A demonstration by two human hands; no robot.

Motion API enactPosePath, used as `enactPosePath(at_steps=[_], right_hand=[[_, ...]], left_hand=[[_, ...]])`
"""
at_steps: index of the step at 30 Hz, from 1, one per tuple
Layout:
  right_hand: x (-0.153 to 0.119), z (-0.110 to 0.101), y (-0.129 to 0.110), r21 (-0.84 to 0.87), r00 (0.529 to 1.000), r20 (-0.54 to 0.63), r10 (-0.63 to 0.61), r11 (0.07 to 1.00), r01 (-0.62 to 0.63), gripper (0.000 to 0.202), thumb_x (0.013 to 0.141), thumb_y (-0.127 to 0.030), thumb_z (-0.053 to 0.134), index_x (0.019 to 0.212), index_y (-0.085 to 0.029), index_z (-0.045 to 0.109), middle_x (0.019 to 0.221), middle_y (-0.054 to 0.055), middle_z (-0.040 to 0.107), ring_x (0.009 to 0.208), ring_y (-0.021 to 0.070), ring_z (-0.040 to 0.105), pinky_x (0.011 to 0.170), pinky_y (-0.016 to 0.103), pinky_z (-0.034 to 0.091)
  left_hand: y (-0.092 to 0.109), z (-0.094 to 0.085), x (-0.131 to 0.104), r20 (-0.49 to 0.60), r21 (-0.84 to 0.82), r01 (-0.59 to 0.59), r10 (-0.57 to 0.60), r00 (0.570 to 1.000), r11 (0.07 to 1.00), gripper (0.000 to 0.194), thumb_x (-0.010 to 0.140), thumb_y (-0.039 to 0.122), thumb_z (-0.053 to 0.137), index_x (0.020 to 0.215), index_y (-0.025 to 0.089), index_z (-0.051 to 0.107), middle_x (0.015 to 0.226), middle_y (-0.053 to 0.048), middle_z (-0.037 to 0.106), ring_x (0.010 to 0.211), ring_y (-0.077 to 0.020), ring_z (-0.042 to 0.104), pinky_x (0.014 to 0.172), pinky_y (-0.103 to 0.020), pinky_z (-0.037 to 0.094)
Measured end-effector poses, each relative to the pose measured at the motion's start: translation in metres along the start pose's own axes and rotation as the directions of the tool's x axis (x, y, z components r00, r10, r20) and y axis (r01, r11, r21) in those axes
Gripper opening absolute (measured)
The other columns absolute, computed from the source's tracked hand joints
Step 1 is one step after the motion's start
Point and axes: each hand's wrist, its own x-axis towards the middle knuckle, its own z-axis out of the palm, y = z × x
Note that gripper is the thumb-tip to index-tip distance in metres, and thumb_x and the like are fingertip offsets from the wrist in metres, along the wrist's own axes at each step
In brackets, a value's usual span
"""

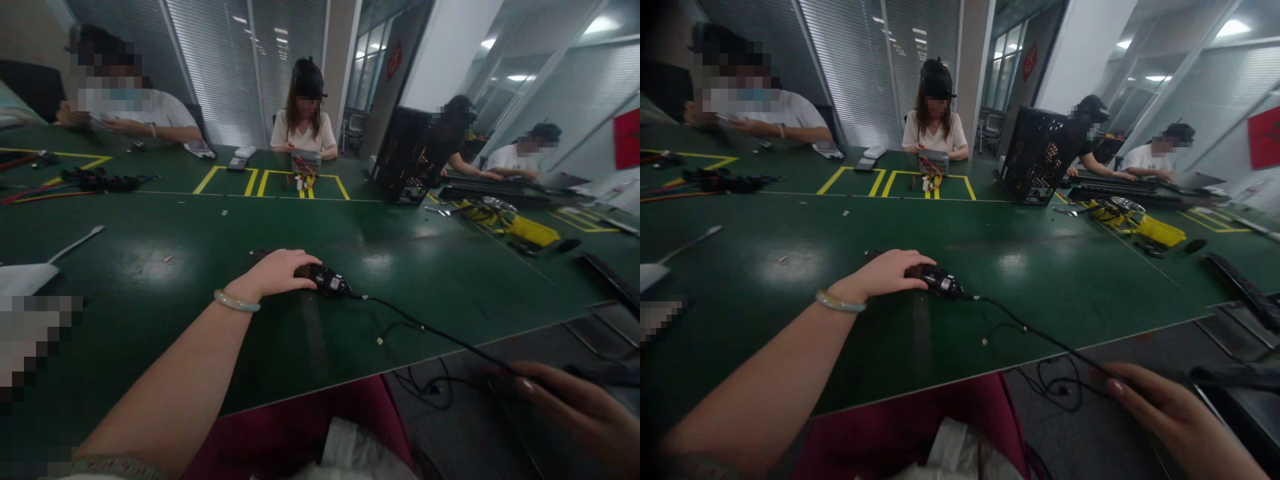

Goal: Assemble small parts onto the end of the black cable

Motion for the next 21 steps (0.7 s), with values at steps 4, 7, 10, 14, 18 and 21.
enactPosePath(at_steps=[4,7,10,14,18,21], right_hand=[[0.063,-0.006,-0.063,-0.033,0.995,0.024,-0.102,0.994,0.103,0.040,0.081,-0.059,0.054,0.101,-0.030,0.071,0.102,0.005,0.073,0.093,0.0282,0.068,0.082,0.036,0.056],[0.118,0.008,-0.089,-0.132,0.979,0.016,-0.201,0.971,0.202,0.041,0.086,-0.056,0.050,0.102,-0.025,0.071,0.100,0.005,0.073,0.092,0.0257,0.067,0.080,0.033,0.053],[0.170,0.026,-0.103,-0.285,0.974,0.098,-0.204,0.932,0.224,0.038,0.091,-0.047,0.045,0.102,-0.022,0.072,0.099,0.007,0.073,0.092,0.0263,0.066,0.079,0.033,0.050],[0.219,0.053,-0.129,-0.408,0.987,0.121,-0.109,0.900,0.150,0.033,0.091,-0.030,0.046,0.103,-0.015,0.073,0.102,0.015,0.070,0.096,0.0304,0.063,0.082,0.038,0.046],[0.238,0.095,-0.168,-0.296,0.977,0.122,-0.174,0.933,0.203,0.036,0.087,-0.017,0.050,0.118,-0.015,0.067,0.122,0.013,0.059,0.101,0.0224,0.061,0.090,0.030,0.043],[0.237,0.129,-0.199,-0.223,0.960,0.128,-0.247,0.936,0.271,0.042,0.086,-0.019,0.053,0.128,-0.019,0.058,0.129,0.011,0.053,0.101,0.0178,0.060,0.089,0.025,0.043]], left_hand=[[-0.023,-0.008,-0.012,-0.041,0.026,0.169,-0.168,0.985,0.985,0.051,0.082,0.060,0.058,0.123,0.030,0.058,0.109,-0.002,0.065,0.096,-0.0223,0.060,0.082,-0.030,0.043],[-0.038,-0.012,-0.021,-0.071,0.062,0.290,-0.286,0.956,0.955,0.054,0.080,0.063,0.058,0.120,0.027,0.059,0.112,-0.003,0.064,0.099,-0.0240,0.059,0.083,-0.032,0.043],[-0.047,-0.015,-0.027,-0.117,0.070,0.375,-0.366,0.923,0.924,0.055,0.079,0.063,0.058,0.119,0.025,0.058,0.114,-0.005,0.063,0.100,-0.0251,0.059,0.084,-0.033,0.044],[-0.048,-0.014,-0.028,-0.153,0.055,0.417,-0.405,0.901,0.907,0.050,0.077,0.055,0.064,0.115,0.024,0.055,0.113,-0.005,0.061,0.098,-0.0247,0.059,0.085,-0.034,0.045],[-0.043,-0.008,-0.026,-0.195,0.058,0.465,-0.447,0.873,0.883,0.044,0.076,0.043,0.066,0.111,0.021,0.050,0.111,-0.007,0.059,0.092,-0.0242,0.061,0.077,-0.034,0.046],[-0.036,-0.007,-0.025,-0.168,0.043,0.438,-0.426,0.889,0.898,0.041,0.077,0.039,0.064,0.110,0.022,0.047,0.109,-0.007,0.060,0.086,-0.0233,0.062,0.073,-0.034,0.047]])
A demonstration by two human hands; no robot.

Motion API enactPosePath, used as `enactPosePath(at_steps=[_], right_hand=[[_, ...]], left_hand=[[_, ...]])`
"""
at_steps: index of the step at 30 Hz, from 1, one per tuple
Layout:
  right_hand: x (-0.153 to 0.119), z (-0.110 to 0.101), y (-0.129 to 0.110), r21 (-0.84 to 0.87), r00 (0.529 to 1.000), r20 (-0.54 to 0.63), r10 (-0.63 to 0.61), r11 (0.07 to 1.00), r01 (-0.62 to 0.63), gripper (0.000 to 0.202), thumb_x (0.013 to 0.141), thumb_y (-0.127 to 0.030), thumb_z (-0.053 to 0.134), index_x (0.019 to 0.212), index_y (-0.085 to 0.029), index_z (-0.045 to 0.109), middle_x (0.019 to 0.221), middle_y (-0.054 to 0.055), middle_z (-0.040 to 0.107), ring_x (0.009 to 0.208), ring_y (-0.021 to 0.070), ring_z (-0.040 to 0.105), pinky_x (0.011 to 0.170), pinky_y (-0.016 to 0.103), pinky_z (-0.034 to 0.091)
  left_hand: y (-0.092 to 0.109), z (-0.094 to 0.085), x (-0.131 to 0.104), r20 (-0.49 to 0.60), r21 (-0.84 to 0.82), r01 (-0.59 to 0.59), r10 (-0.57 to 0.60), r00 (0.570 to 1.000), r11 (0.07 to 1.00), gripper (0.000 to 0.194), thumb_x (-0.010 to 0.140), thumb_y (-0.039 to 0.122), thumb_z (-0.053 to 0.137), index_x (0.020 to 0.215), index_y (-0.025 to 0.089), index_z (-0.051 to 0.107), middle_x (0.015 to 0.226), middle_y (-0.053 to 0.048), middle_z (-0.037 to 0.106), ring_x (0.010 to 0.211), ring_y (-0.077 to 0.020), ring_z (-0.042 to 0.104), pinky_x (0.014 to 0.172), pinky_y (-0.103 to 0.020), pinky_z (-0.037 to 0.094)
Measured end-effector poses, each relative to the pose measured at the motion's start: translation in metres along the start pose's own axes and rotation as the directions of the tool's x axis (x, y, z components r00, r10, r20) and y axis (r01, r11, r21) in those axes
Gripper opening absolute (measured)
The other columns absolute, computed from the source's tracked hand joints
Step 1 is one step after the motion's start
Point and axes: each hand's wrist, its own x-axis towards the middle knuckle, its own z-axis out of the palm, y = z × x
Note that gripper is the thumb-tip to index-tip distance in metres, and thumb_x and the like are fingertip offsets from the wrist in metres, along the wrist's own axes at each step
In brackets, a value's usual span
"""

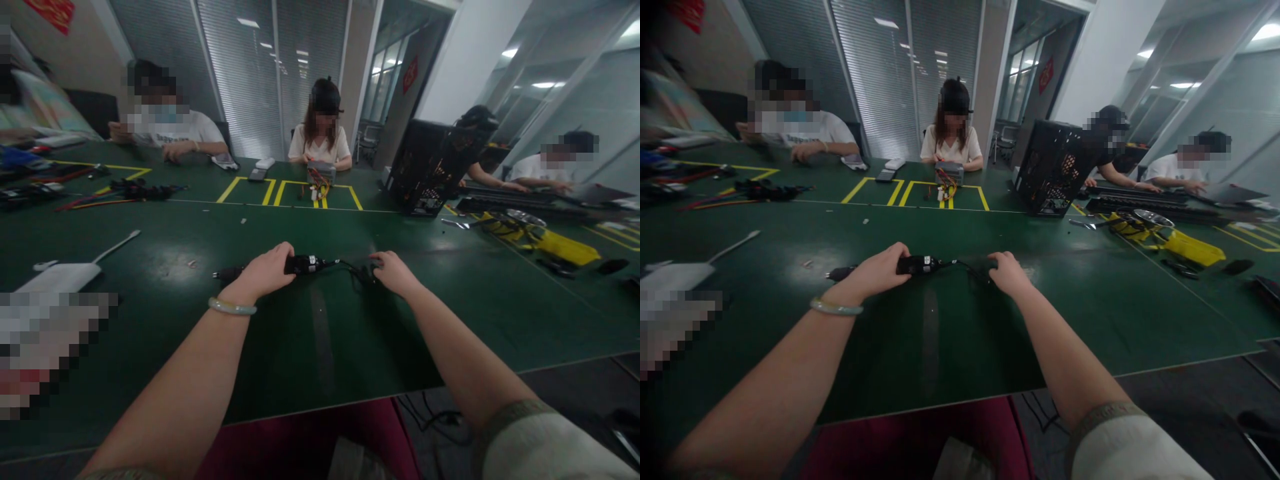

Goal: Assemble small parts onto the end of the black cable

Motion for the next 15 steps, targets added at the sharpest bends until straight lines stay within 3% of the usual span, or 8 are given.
enactPosePath(at_steps=[3,7,11,15], right_hand=[[0.003,0.013,-0.028,0.040,1.000,-0.022,-0.018,0.999,0.019,0.031,0.092,-0.034,0.050,0.112,-0.017,0.065,0.118,0.012,0.058,0.099,0.0216,0.060,0.087,0.030,0.044],[-0.002,0.011,-0.044,-0.002,0.995,0.090,-0.029,1.000,0.029,0.044,0.088,-0.058,0.050,0.091,-0.017,0.065,0.094,0.011,0.065,0.080,0.0235,0.062,0.068,0.032,0.046],[-0.013,0.002,-0.050,-0.136,0.969,0.210,-0.130,0.978,0.160,0.034,0.079,-0.052,0.066,0.083,-0.019,0.066,0.085,0.009,0.067,0.076,0.0248,0.063,0.063,0.032,0.044],[-0.018,-0.007,-0.057,-0.187,0.926,0.339,-0.165,0.953,0.238,0.021,0.077,-0.039,0.069,0.079,-0.017,0.069,0.082,0.011,0.069,0.076,0.0267,0.065,0.061,0.032,0.042]], left_hand=[[0.015,-0.001,-0.003,-0.030,-0.026,-0.076,0.075,0.997,0.997,0.050,0.077,0.046,0.066,0.115,0.022,0.045,0.107,-0.007,0.061,0.088,-0.0235,0.063,0.078,-0.035,0.048],[0.045,0.006,-0.006,-0.180,0.057,-0.203,0.210,0.961,0.978,0.045,0.084,0.040,0.062,0.123,0.024,0.047,0.119,-0.007,0.059,0.107,-0.0243,0.058,0.092,-0.039,0.043],[0.065,0.020,-0.003,-0.200,0.121,-0.224,0.245,0.949,0.967,0.037,0.086,0.032,0.062,0.120,0.021,0.053,0.117,-0.007,0.060,0.106,-0.0239,0.058,0.092,-0.040,0.044],[0.068,0.029,0.001,-0.203,0.147,-0.194,0.221,0.954,0.970,0.024,0.085,0.029,0.062,0.108,0.020,0.059,0.106,-0.005,0.060,0.099,-0.0225,0.059,0.094,-0.041,0.043]])
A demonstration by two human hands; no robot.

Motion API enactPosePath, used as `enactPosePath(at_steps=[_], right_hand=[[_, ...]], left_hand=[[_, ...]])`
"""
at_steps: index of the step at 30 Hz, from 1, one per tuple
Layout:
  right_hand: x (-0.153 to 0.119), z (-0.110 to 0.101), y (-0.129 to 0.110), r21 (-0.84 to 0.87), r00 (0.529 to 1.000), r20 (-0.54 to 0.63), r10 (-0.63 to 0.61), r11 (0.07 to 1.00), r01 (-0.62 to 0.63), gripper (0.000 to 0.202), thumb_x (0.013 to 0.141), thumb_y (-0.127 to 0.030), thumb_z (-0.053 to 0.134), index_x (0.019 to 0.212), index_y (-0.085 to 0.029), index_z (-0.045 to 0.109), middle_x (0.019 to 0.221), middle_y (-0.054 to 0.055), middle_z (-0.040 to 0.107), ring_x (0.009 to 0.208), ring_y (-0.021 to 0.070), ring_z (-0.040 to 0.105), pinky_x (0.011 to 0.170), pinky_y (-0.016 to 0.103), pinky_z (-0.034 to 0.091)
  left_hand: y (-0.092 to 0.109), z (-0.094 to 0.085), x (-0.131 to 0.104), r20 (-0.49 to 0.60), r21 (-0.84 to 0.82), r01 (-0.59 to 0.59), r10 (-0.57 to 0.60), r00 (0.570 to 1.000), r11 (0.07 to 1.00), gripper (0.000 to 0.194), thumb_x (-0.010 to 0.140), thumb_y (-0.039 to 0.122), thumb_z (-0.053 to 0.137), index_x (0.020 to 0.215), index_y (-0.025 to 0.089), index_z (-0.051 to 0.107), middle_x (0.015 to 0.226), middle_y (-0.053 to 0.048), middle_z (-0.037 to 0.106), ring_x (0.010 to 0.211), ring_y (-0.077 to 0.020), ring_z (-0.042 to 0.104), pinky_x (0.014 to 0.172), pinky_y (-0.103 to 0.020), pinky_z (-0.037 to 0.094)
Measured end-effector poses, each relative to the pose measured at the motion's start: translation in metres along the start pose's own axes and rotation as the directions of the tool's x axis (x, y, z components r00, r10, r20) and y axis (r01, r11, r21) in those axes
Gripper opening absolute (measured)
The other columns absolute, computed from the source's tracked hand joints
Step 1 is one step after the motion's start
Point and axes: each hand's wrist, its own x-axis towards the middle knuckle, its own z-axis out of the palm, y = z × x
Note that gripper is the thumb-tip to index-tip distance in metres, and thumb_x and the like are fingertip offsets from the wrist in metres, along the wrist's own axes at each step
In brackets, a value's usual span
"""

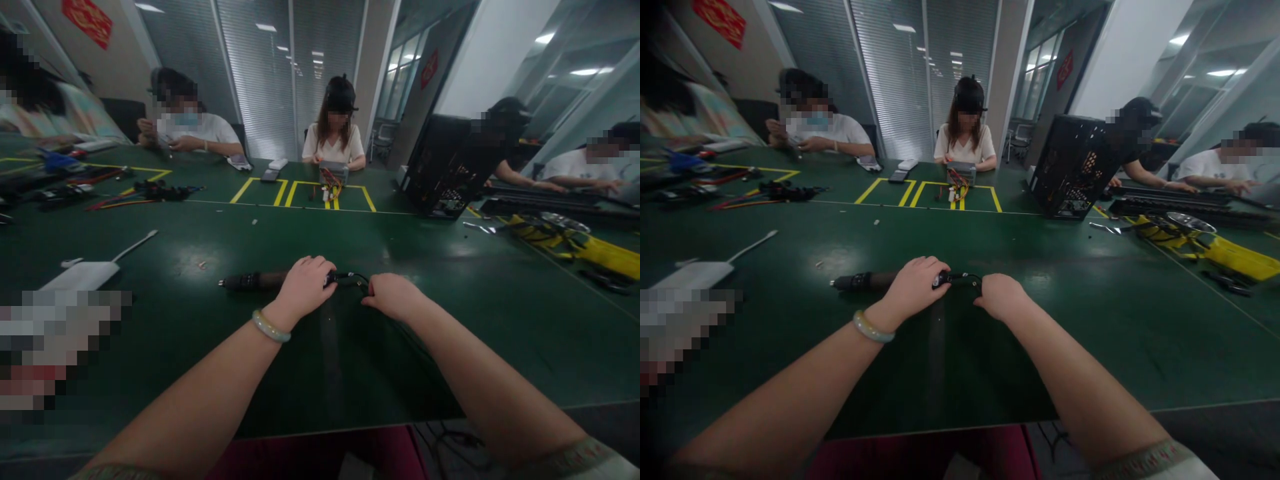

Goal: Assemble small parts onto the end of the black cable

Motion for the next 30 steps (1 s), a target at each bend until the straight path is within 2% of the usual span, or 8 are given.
enactPosePath(at_steps=[2,5,9,13,17,20,25,30], right_hand=[[0.002,-0.005,0.003,0.055,0.990,0.125,-0.058,0.997,0.051,0.015,0.077,-0.033,0.068,0.072,-0.019,0.070,0.071,0.007,0.069,0.068,0.0231,0.065,0.058,0.030,0.041],[0.007,-0.008,0.011,0.318,0.929,0.280,-0.242,0.936,0.148,0.012,0.078,-0.032,0.067,0.075,-0.021,0.069,0.067,0.001,0.068,0.060,0.0178,0.064,0.055,0.027,0.041],[0.016,0.002,0.008,0.690,0.889,0.133,-0.438,0.685,0.234,0.018,0.082,-0.037,0.064,0.085,-0.020,0.064,0.074,-0.002,0.066,0.062,0.0129,0.061,0.058,0.023,0.044],[0.024,0.022,-0.009,0.808,0.924,-0.001,-0.382,0.544,0.225,0.020,0.083,-0.036,0.063,0.089,-0.018,0.058,0.077,-0.001,0.064,0.057,0.0093,0.054,0.051,0.020,0.040],[0.028,0.035,-0.008,0.871,0.938,-0.034,-0.344,0.450,0.196,0.018,0.083,-0.031,0.062,0.093,-0.017,0.057,0.083,0.003,0.068,0.058,0.0094,0.053,0.051,0.020,0.041],[0.029,0.038,0.003,0.870,0.955,-0.068,-0.289,0.451,0.198,0.022,0.084,-0.032,0.061,0.099,-0.016,0.059,0.078,0.001,0.067,0.054,0.0083,0.049,0.049,0.020,0.038],[0.031,0.040,0.011,0.846,0.975,-0.138,-0.173,0.491,0.207,0.023,0.083,-0.039,0.064,0.089,-0.016,0.062,0.071,0.001,0.067,0.050,0.0079,0.047,0.046,0.020,0.036],[0.033,0.038,0.009,0.893,0.925,-0.379,-0.013,0.257,0.370,0.030,0.080,-0.045,0.068,0.089,-0.018,0.060,0.070,-0.001,0.065,0.053,0.0101,0.052,0.049,0.022,0.040]], left_hand=[[-0.001,0.002,0.000,0.024,0.006,0.001,-0.002,1.000,1.000,0.021,0.086,0.029,0.062,0.105,0.021,0.059,0.104,-0.004,0.059,0.094,-0.0212,0.060,0.087,-0.038,0.047],[0.000,0.001,-0.001,0.060,0.012,0.001,-0.002,0.998,1.000,0.019,0.087,0.029,0.059,0.105,0.021,0.059,0.103,-0.004,0.058,0.087,-0.0190,0.061,0.075,-0.032,0.048],[0.001,-0.002,0.000,0.077,0.031,0.001,-0.004,0.997,1.000,0.020,0.085,0.029,0.061,0.104,0.021,0.059,0.101,-0.004,0.057,0.085,-0.0185,0.061,0.071,-0.030,0.048],[0.001,-0.003,0.000,0.084,0.048,-0.004,0.000,0.996,0.999,0.019,0.084,0.029,0.063,0.102,0.022,0.060,0.098,-0.003,0.056,0.081,-0.0181,0.060,0.068,-0.030,0.047],[0.002,-0.001,0.000,0.066,0.056,-0.019,0.016,0.998,0.998,0.019,0.084,0.027,0.061,0.102,0.023,0.061,0.097,-0.003,0.056,0.082,-0.0186,0.060,0.071,-0.032,0.046],[0.004,0.002,-0.001,0.047,0.065,-0.011,0.008,0.999,0.998,0.016,0.086,0.025,0.058,0.101,0.022,0.061,0.096,-0.003,0.057,0.084,-0.0191,0.059,0.074,-0.034,0.046],[0.010,0.006,0.000,0.027,0.074,0.010,-0.012,1.000,0.997,0.012,0.085,0.021,0.057,0.097,0.020,0.059,0.094,-0.004,0.057,0.087,-0.0197,0.058,0.076,-0.034,0.046],[0.012,0.008,0.000,0.035,0.075,0.010,-0.012,0.999,0.997,0.013,0.085,0.021,0.056,0.098,0.020,0.057,0.094,-0.004,0.057,0.087,-0.0199,0.058,0.076,-0.034,0.046]])
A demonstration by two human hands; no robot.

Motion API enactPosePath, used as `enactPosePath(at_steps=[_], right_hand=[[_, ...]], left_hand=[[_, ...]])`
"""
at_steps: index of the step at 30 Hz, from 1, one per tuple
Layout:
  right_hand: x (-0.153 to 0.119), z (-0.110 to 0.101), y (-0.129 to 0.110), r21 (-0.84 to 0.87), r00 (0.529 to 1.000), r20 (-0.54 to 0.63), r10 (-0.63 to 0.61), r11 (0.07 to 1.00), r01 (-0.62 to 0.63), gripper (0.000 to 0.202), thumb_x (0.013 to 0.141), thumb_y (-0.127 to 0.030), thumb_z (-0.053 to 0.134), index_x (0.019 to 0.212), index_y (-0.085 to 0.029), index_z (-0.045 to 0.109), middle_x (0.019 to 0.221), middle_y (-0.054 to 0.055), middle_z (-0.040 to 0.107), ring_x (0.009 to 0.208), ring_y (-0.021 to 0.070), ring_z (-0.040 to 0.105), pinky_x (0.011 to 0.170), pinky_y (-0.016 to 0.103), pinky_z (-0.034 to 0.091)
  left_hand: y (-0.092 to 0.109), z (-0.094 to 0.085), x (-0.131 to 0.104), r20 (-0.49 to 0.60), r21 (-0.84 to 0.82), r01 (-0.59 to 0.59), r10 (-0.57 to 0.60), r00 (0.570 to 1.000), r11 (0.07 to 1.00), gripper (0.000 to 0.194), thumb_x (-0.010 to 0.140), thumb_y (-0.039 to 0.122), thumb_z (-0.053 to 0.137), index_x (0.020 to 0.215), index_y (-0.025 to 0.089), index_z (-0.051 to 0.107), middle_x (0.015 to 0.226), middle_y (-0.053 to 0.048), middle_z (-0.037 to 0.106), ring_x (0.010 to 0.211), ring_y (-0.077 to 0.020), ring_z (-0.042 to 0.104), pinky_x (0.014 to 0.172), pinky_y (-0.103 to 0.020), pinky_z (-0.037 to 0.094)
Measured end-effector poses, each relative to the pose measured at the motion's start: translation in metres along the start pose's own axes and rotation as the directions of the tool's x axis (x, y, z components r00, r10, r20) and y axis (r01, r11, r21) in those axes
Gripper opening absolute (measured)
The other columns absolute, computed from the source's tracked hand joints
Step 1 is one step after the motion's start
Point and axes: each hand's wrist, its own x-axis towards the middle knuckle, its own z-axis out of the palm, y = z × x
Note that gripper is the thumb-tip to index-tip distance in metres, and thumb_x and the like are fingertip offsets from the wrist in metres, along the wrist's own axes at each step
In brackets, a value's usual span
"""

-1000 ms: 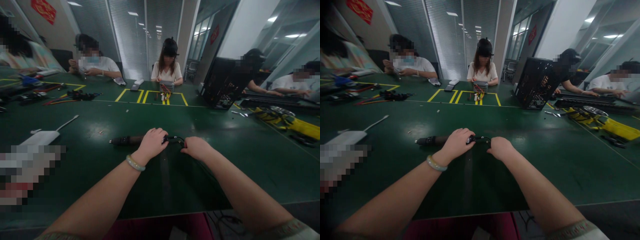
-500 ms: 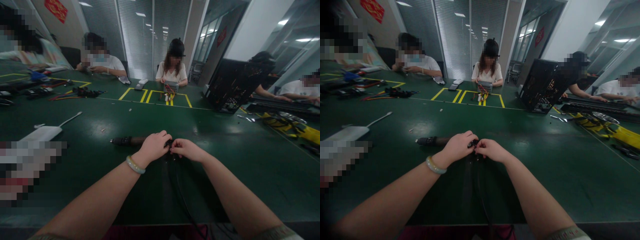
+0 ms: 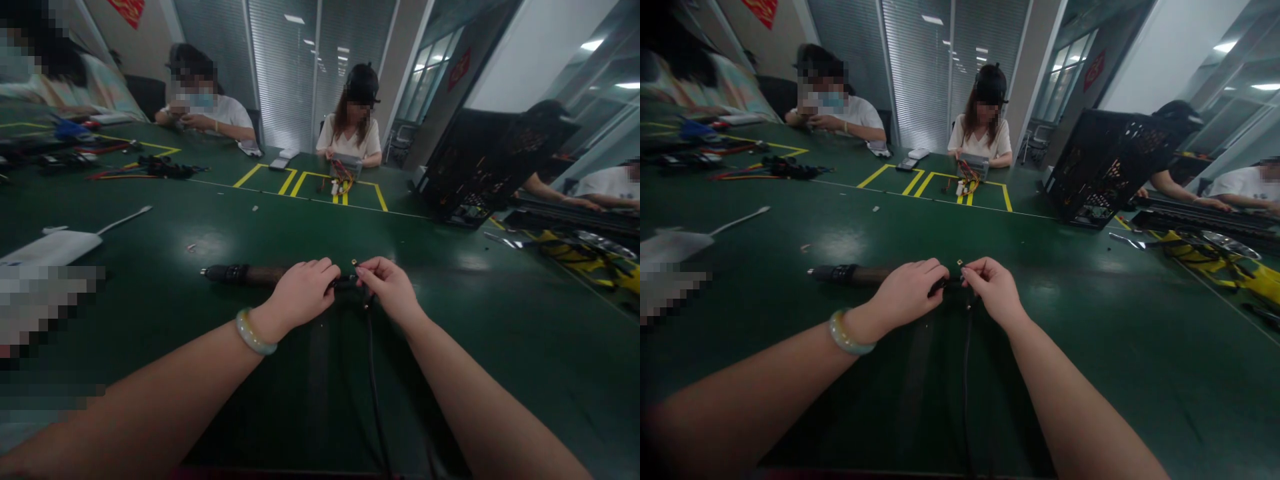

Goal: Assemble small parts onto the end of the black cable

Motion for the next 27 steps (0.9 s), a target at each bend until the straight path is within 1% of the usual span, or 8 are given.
enactPosePath(at_steps=[1,3,5,7,10,14,19,27], right_hand=[[0.001,-0.001,0.000,0.026,0.999,-0.033,-0.029,0.999,0.030,0.030,0.080,-0.045,0.067,0.090,-0.018,0.060,0.071,0.000,0.065,0.056,0.0110,0.054,0.052,0.023,0.043],[0.001,-0.004,0.001,-0.017,0.998,-0.025,-0.051,0.999,0.051,0.027,0.081,-0.043,0.067,0.089,-0.018,0.061,0.074,0.001,0.066,0.063,0.0129,0.059,0.059,0.024,0.046],[0.001,-0.005,0.002,-0.186,0.998,0.048,-0.027,0.982,0.035,0.022,0.080,-0.039,0.067,0.085,-0.018,0.062,0.075,0.001,0.067,0.067,0.0140,0.060,0.062,0.025,0.046],[0.000,-0.004,0.003,-0.376,0.992,0.124,0.025,0.926,0.023,0.017,0.080,-0.035,0.065,0.084,-0.018,0.064,0.075,0.001,0.067,0.066,0.0140,0.060,0.059,0.024,0.044],[-0.003,-0.001,0.003,-0.501,0.985,0.165,0.054,0.865,0.037,0.011,0.081,-0.030,0.062,0.084,-0.020,0.065,0.075,0.000,0.068,0.064,0.0133,0.059,0.057,0.023,0.041],[-0.004,0.003,0.003,-0.532,0.982,0.182,0.042,0.845,0.062,0.008,0.081,-0.027,0.062,0.084,-0.021,0.065,0.075,0.000,0.067,0.064,0.0130,0.059,0.057,0.023,0.040],[-0.004,0.005,0.005,-0.525,0.984,0.179,0.008,0.847,0.088,0.006,0.081,-0.025,0.061,0.084,-0.021,0.064,0.073,-0.001,0.066,0.064,0.0128,0.059,0.058,0.023,0.040],[-0.004,0.004,0.002,-0.535,0.980,0.197,0.003,0.839,0.105,0.005,0.081,-0.024,0.061,0.083,-0.021,0.063,0.072,-0.002,0.065,0.063,0.0123,0.057,0.058,0.023,0.039]], left_hand=[[0.000,0.000,0.000,0.000,0.003,-0.001,0.001,1.000,1.000,0.012,0.085,0.021,0.056,0.098,0.020,0.058,0.094,-0.004,0.057,0.087,-0.0199,0.058,0.076,-0.034,0.046],[0.000,0.001,0.000,-0.001,0.004,-0.002,0.002,1.000,1.000,0.012,0.086,0.021,0.055,0.097,0.020,0.058,0.094,-0.003,0.057,0.086,-0.0196,0.058,0.075,-0.034,0.046],[-0.001,0.001,0.000,-0.001,-0.007,-0.004,0.004,1.000,1.000,0.011,0.086,0.021,0.055,0.097,0.020,0.058,0.093,-0.003,0.057,0.084,-0.0188,0.058,0.074,-0.033,0.047],[-0.003,0.001,0.000,0.001,-0.026,-0.005,0.005,1.000,1.000,0.011,0.087,0.022,0.055,0.096,0.021,0.059,0.094,-0.003,0.057,0.083,-0.0183,0.059,0.073,-0.033,0.047],[-0.005,0.001,0.000,0.008,-0.050,-0.005,0.006,1.000,0.999,0.011,0.088,0.024,0.055,0.097,0.021,0.060,0.094,-0.003,0.058,0.082,-0.0178,0.059,0.071,-0.032,0.048],[-0.005,0.000,0.001,0.018,-0.054,-0.009,0.010,1.000,0.999,0.012,0.087,0.024,0.057,0.097,0.021,0.060,0.096,-0.003,0.058,0.083,-0.0181,0.059,0.071,-0.032,0.048],[-0.004,0.002,0.001,0.032,-0.038,-0.028,0.029,0.999,0.999,0.010,0.086,0.022,0.057,0.095,0.021,0.060,0.095,-0.004,0.058,0.085,-0.0198,0.059,0.076,-0.034,0.048],[-0.007,0.006,0.001,0.005,-0.077,-0.054,0.055,0.998,0.996,0.008,0.088,0.022,0.057,0.095,0.022,0.061,0.097,-0.003,0.061,0.089,-0.0196,0.059,0.079,-0.035,0.046]])
